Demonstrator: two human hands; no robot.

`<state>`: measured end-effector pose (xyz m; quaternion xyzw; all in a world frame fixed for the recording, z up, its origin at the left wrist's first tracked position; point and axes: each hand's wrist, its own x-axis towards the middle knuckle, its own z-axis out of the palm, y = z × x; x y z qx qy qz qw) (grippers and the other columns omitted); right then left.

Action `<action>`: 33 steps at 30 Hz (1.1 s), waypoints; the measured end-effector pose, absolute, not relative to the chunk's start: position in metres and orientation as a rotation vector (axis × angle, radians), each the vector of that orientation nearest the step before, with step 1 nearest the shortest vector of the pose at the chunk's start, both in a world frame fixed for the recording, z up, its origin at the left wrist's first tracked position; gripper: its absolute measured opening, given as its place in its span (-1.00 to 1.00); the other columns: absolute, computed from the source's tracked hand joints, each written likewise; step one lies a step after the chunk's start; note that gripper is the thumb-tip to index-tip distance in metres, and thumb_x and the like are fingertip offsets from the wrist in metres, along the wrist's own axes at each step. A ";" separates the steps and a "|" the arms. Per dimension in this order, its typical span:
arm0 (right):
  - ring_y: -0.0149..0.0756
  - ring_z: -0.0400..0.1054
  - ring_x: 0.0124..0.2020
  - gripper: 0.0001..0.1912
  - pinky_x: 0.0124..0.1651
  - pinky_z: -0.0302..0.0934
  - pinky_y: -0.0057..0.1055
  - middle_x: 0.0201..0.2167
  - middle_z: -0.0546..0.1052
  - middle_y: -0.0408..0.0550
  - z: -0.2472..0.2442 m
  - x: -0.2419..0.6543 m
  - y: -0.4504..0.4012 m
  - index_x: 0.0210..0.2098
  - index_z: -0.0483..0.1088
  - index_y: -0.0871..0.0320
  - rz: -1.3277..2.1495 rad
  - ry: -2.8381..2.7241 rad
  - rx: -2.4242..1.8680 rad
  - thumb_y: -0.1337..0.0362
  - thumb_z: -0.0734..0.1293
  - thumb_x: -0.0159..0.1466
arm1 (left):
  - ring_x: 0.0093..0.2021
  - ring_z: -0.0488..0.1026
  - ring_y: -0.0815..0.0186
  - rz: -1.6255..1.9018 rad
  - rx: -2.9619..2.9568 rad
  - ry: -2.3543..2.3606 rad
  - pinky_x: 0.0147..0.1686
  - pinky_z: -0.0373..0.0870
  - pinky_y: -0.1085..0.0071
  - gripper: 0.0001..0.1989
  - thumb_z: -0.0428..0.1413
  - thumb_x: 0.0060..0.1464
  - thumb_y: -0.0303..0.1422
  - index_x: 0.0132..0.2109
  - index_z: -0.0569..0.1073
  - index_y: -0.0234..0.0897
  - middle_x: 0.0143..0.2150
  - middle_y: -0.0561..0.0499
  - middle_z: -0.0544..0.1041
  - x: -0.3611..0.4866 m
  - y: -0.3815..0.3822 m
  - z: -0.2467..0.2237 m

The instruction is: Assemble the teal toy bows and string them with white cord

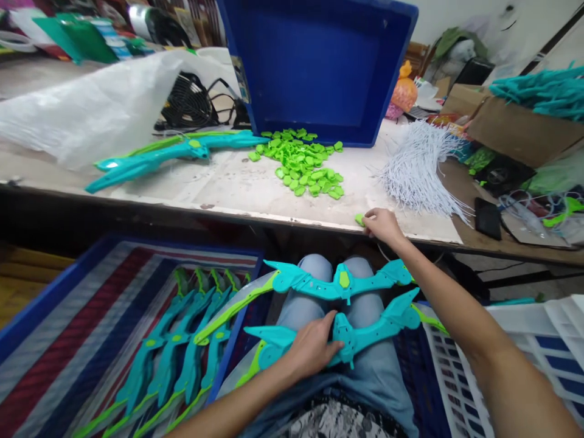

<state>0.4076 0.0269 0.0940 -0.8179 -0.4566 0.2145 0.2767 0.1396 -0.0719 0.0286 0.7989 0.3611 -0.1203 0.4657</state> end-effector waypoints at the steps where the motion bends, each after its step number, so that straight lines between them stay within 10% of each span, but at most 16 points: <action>1: -0.21 0.45 -0.47 -0.86 -0.26 0.32 -0.32 -0.63 0.52 -0.06 0.094 0.408 0.022 -0.31 0.44 0.21 0.457 -1.331 -2.203 0.30 0.32 0.14 | 0.02 0.43 -0.03 -0.303 1.945 0.873 -0.04 0.33 0.17 -0.34 0.08 0.05 -0.23 0.27 0.18 -0.34 0.03 -0.24 0.49 0.144 -0.068 0.027; 7: -0.14 0.30 0.07 -0.73 0.09 0.20 -0.18 0.01 0.49 0.04 0.090 0.435 0.022 -0.28 0.43 0.14 0.160 -2.219 -1.689 0.50 0.22 0.06 | -0.15 0.46 0.10 -0.257 1.740 0.726 -0.20 0.35 0.30 -0.40 0.11 -0.04 -0.24 0.15 0.28 -0.38 -0.14 -0.14 0.53 0.149 -0.053 0.012; 16: -0.12 0.36 -0.04 -0.92 0.07 0.21 -0.12 -0.14 0.53 0.06 0.076 0.407 -0.028 -0.30 0.42 0.15 0.231 -2.032 -1.611 0.34 0.33 0.19 | -0.29 0.39 0.25 -0.220 1.405 0.608 -0.33 0.30 0.42 -0.63 0.13 -0.03 -0.13 -0.16 0.42 -0.31 -0.29 -0.02 0.49 0.148 -0.040 -0.002; 33: -0.19 0.37 -0.05 -0.83 -0.03 0.36 -0.15 -0.08 0.53 0.05 0.011 0.311 -0.175 -0.15 0.49 0.08 0.478 -1.928 -1.394 0.27 0.32 0.27 | -0.38 0.30 0.35 -0.242 1.281 0.576 -0.38 0.25 0.45 -0.60 0.05 0.07 -0.09 -0.10 0.42 -0.33 -0.39 0.06 0.42 0.147 -0.039 0.003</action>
